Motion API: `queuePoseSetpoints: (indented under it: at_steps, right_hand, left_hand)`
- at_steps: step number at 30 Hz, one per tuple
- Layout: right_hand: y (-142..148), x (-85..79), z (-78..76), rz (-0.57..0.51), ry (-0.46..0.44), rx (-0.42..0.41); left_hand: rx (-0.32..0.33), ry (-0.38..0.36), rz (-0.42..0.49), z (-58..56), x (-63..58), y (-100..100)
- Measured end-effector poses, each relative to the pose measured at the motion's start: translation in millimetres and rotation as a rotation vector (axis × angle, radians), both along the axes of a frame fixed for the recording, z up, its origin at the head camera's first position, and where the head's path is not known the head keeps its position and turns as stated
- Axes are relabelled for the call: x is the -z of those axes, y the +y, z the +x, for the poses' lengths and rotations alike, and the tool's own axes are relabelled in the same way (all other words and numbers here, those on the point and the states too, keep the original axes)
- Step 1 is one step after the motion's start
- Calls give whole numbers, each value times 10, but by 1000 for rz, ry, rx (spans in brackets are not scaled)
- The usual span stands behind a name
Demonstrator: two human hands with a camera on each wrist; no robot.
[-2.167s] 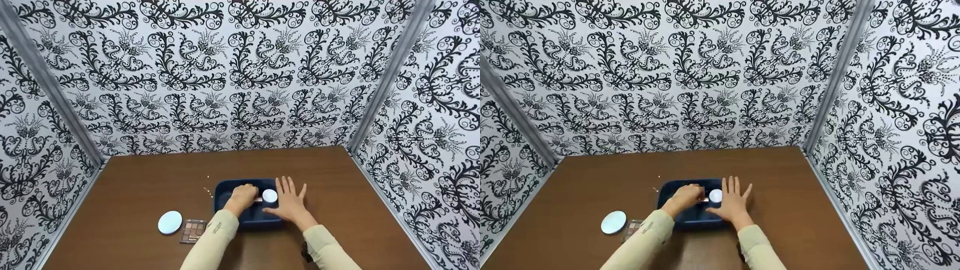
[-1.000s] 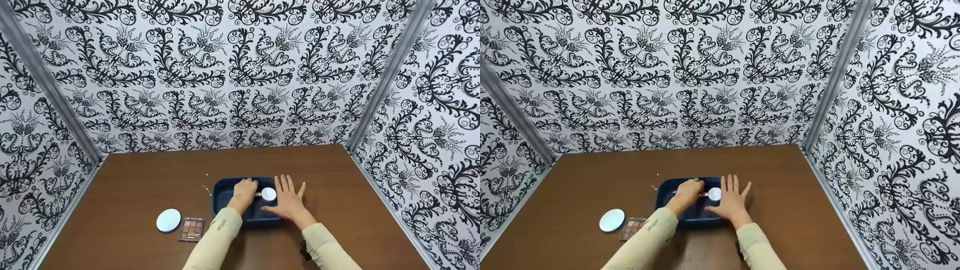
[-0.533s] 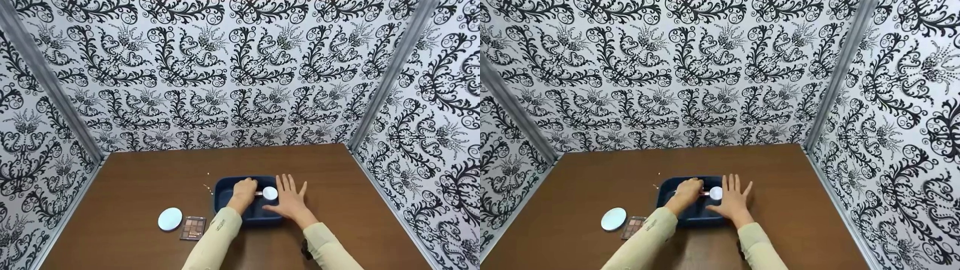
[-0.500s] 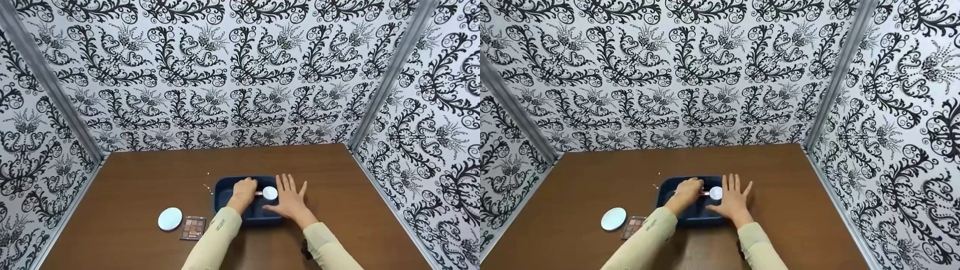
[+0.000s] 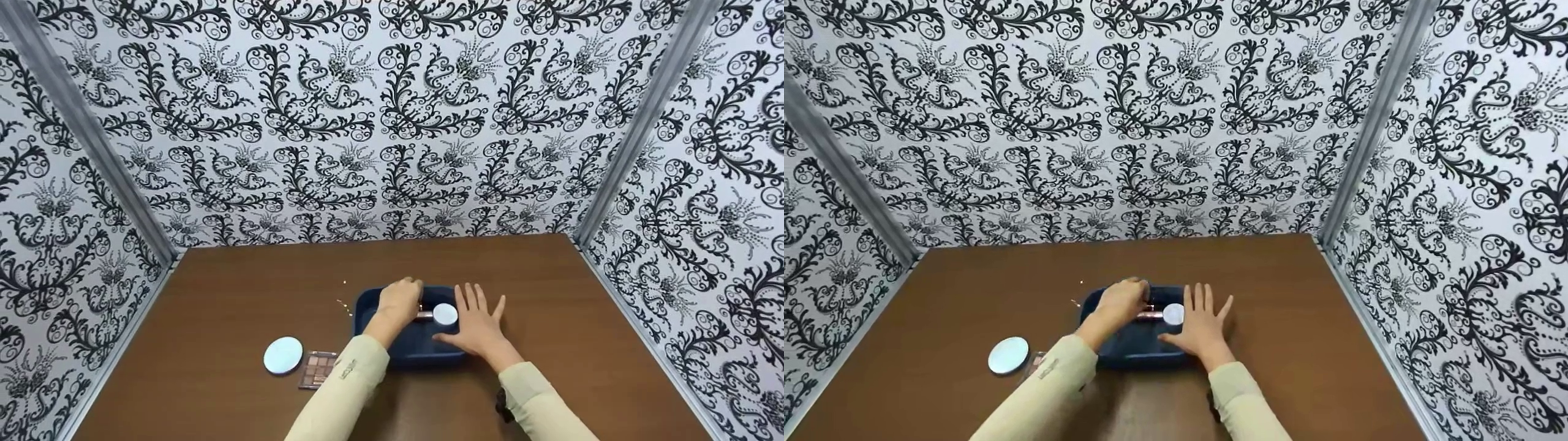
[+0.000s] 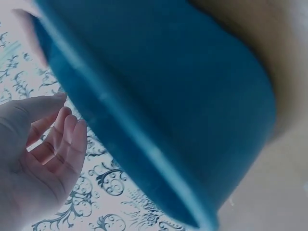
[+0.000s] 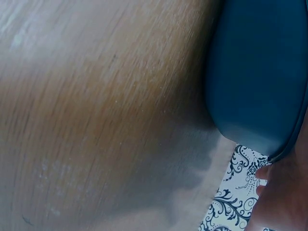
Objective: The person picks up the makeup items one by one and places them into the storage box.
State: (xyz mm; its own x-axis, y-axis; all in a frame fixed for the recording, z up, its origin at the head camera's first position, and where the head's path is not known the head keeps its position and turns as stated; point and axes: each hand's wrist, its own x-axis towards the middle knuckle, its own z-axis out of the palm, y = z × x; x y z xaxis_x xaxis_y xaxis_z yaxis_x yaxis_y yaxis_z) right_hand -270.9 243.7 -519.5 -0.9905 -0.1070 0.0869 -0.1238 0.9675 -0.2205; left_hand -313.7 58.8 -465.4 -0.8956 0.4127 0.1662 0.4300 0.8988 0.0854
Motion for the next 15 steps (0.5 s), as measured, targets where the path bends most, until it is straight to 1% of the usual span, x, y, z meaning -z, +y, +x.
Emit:
queuePoseSetpoints:
  at_steps: [5, 8, 15]
  right_hand:
    - [15, 21, -5, 14, -16, 2]
    - [8, 19, 13, 3, 15, 4]
    - [-6, -9, -3, -4, 23, 6]
  left_hand:
    - [31, 43, 53, 68, -135, -81]
    - [30, 52, 90, 92, -203, -161]
    - [13, 103, 178, 134, -353, -471]
